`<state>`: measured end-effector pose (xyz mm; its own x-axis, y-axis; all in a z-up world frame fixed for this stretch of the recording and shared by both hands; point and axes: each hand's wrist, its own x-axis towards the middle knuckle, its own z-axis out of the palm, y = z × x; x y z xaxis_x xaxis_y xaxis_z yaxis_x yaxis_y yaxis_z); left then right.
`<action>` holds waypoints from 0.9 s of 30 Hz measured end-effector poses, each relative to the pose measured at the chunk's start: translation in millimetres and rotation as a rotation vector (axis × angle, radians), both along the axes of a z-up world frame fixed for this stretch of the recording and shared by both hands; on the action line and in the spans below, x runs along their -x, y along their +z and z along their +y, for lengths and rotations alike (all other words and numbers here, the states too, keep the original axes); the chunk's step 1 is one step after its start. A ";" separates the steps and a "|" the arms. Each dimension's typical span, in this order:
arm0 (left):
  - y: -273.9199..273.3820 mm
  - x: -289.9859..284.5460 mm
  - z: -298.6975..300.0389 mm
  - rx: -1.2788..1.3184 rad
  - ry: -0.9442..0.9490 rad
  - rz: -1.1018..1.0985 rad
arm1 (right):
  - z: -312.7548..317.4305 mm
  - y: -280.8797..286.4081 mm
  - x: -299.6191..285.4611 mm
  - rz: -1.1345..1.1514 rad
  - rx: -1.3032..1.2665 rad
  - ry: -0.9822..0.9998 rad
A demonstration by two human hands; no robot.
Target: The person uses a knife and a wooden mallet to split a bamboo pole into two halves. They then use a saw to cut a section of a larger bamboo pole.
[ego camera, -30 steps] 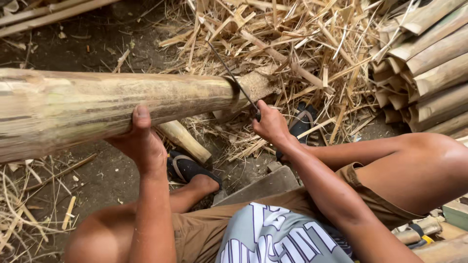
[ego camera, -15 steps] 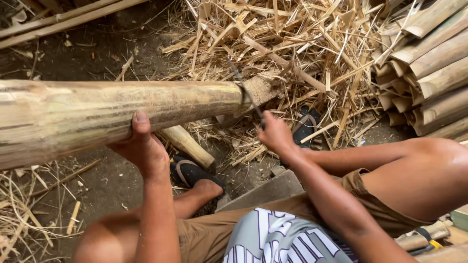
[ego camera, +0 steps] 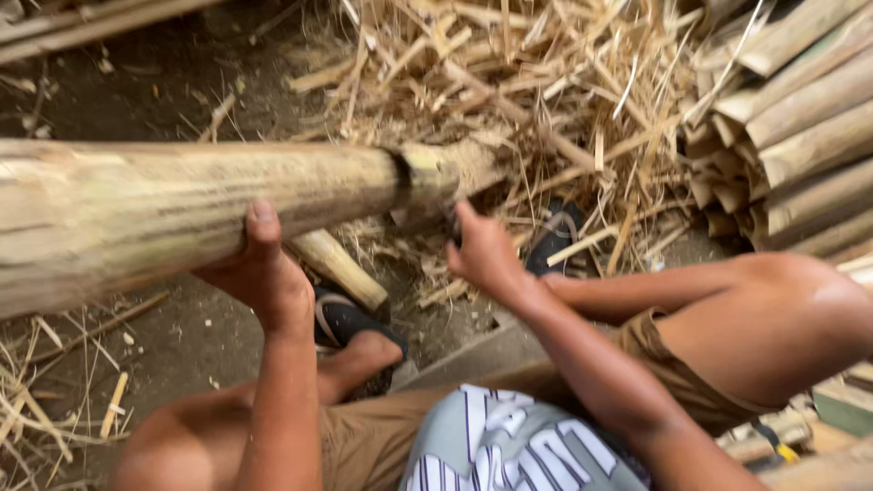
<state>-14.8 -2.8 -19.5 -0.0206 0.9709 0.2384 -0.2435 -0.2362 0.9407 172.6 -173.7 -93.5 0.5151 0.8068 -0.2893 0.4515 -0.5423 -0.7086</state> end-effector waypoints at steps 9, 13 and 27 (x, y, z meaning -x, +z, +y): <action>0.0 -0.1 6.1 -0.030 0.015 -0.044 | -8.3 -69.1 -38.4 -0.008 0.194 -0.171; 2.9 -10.6 2.0 -0.047 0.053 -0.055 | -4.4 -23.0 -1.1 0.079 0.152 -0.084; 16.9 -24.5 0.0 -0.040 0.101 -0.122 | -17.8 -57.7 -5.0 -0.024 0.186 -0.076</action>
<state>9.6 -2.8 -2.6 -0.1488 0.9524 0.2662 -0.3285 -0.3015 0.8951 177.6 -191.6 -151.2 0.5811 0.6993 -0.4163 0.4200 -0.6958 -0.5826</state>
